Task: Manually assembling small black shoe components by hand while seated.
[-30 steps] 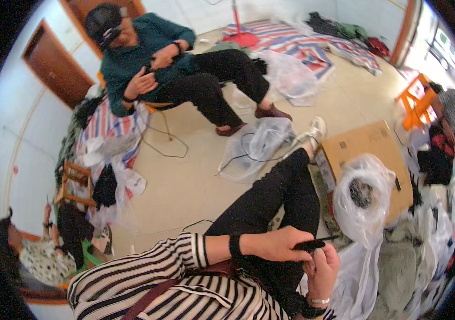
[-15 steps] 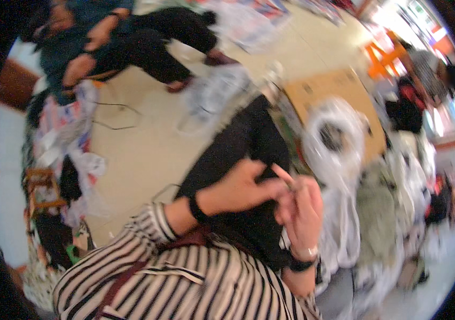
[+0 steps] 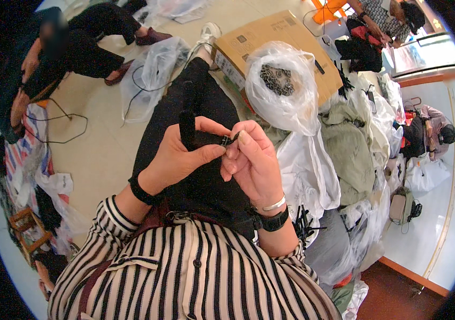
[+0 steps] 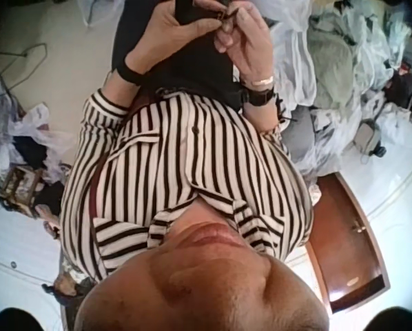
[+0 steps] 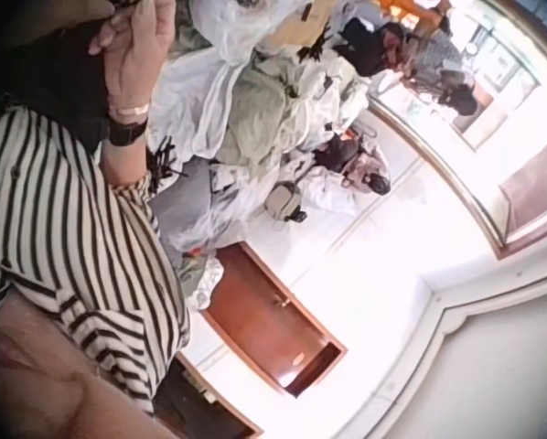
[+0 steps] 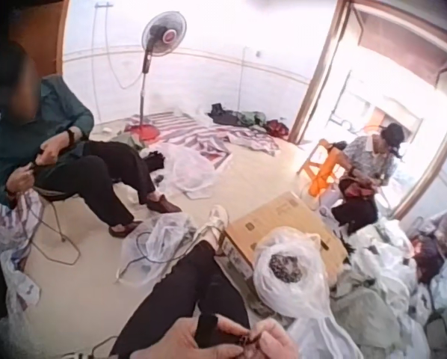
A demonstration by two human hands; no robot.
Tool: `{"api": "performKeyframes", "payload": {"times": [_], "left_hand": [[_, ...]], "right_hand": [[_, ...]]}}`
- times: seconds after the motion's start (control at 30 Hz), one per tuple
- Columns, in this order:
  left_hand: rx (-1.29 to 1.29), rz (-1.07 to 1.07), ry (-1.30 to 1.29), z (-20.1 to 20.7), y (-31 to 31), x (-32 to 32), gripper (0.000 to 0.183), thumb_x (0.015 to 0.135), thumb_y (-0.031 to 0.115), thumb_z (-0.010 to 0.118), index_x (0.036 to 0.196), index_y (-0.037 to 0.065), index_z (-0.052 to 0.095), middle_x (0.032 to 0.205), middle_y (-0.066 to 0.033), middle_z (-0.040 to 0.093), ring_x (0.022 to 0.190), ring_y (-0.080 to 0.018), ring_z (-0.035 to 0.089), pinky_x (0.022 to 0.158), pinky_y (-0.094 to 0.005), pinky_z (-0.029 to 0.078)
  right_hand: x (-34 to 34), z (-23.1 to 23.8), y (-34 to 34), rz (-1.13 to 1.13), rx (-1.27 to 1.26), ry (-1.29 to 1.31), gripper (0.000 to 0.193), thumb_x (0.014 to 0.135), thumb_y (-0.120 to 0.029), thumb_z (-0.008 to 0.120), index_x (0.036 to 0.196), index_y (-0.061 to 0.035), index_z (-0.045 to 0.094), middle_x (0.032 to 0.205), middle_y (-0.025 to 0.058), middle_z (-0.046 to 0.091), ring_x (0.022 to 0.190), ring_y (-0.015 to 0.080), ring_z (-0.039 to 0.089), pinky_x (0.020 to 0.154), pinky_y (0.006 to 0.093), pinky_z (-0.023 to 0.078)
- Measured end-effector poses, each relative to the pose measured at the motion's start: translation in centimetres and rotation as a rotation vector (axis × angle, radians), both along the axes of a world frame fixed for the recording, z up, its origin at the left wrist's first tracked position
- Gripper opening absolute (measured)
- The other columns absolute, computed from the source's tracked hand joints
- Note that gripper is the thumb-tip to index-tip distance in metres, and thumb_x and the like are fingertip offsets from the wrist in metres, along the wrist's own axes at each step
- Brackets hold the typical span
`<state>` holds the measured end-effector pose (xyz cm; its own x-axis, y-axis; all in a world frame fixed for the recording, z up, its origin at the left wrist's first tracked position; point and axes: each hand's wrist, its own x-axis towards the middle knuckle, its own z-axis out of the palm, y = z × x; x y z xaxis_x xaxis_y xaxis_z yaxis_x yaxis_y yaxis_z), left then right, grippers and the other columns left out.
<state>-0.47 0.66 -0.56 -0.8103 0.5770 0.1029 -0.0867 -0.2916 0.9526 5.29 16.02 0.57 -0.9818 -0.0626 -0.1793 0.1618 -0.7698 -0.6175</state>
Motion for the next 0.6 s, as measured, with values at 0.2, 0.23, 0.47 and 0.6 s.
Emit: {"api": "performKeyframes", "payload": {"times": [0.2, 0.23, 0.47, 0.6], "left_hand": [[-0.049, -0.063, -0.046, 0.8, -0.5, -0.1, 0.021, 0.084, 0.011, 0.066, 0.101, 0.001, 0.061, 0.085, 0.0012, 0.062, 0.073, -0.0047, 0.053, 0.065, -0.0193, 0.044], [-0.066, -0.095, -0.116, 0.9, -0.6, -0.1, 0.021, 0.084, 0.012, 0.067, 0.101, 0.001, 0.060, 0.086, 0.0011, 0.062, 0.074, -0.0047, 0.053, 0.065, -0.0191, 0.043], [-0.032, -0.065, 0.078, 0.4, -0.8, -0.1, 0.021, 0.083, 0.011, 0.068, 0.100, 0.002, 0.061, 0.087, -0.0004, 0.063, 0.077, -0.0066, 0.056, 0.069, -0.0201, 0.045], [-0.078, -0.097, 0.069, 0.5, -1.0, 0.1, 0.021, 0.081, 0.009, 0.070, 0.099, 0.001, 0.061, 0.090, -0.0018, 0.063, 0.080, -0.0070, 0.057, 0.071, -0.0211, 0.046]], "right_hand": [[0.2, 0.1, 0.3, 0.057, -0.078, 0.027, 0.011, 0.092, -0.014, 0.049, 0.095, -0.0033, 0.047, 0.071, 0.0070, 0.055, 0.053, 0.0154, 0.054, 0.047, 0.0296, 0.051], [0.2, 0.2, 0.4, 0.077, -0.085, 0.036, 0.010, 0.090, -0.012, 0.050, 0.094, -0.0034, 0.046, 0.071, 0.0075, 0.055, 0.053, 0.0158, 0.054, 0.047, 0.0303, 0.051], [0.2, 0.7, 0.1, 0.090, -0.001, 0.063, 0.012, 0.085, -0.008, 0.052, 0.093, -0.0038, 0.045, 0.068, 0.0070, 0.053, 0.049, 0.0165, 0.053, 0.047, 0.0314, 0.052], [0.6, 0.9, 0.1, 0.084, 0.062, 0.052, 0.015, 0.084, -0.005, 0.053, 0.097, -0.0039, 0.044, 0.068, 0.0061, 0.053, 0.048, 0.0148, 0.052, 0.048, 0.0305, 0.052]]}}
